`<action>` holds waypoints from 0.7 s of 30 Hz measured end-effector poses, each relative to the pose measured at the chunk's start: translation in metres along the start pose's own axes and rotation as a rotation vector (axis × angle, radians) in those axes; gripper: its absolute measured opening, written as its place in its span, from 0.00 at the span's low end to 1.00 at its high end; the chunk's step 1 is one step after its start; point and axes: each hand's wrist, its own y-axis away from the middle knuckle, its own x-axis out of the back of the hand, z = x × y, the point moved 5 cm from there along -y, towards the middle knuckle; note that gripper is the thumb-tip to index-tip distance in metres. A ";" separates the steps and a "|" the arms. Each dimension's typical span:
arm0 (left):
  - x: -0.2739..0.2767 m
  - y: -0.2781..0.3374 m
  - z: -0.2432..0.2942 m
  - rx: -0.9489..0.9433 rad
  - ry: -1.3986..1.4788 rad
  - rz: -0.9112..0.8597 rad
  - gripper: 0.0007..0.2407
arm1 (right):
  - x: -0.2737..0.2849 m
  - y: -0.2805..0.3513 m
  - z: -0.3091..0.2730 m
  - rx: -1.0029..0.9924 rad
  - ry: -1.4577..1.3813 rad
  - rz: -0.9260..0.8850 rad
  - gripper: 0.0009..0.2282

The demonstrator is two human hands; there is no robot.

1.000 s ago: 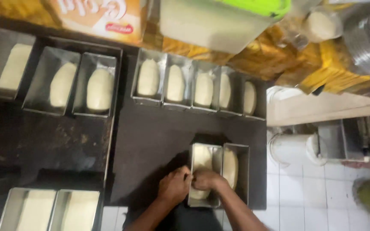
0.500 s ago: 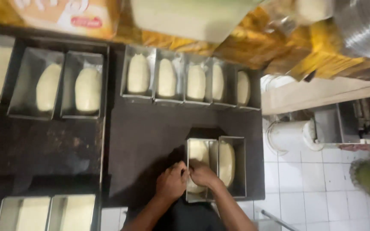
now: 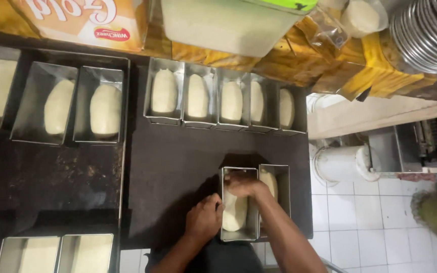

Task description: The person presses and shapes dough inside rectangular metal loaf pans using their hands. They work on multiple pans arranged on a dark countertop, smoothing the dough surface and ensuring it fits the mold.

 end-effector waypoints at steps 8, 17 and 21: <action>0.002 -0.002 -0.001 0.037 0.016 -0.015 0.10 | -0.038 0.024 0.001 0.160 0.369 -0.141 0.14; -0.006 -0.006 -0.007 -0.030 0.045 0.030 0.05 | -0.132 0.012 0.039 0.223 0.032 0.115 0.13; -0.009 -0.003 -0.008 0.003 -0.028 -0.029 0.05 | -0.102 0.028 0.020 0.216 -0.161 0.021 0.07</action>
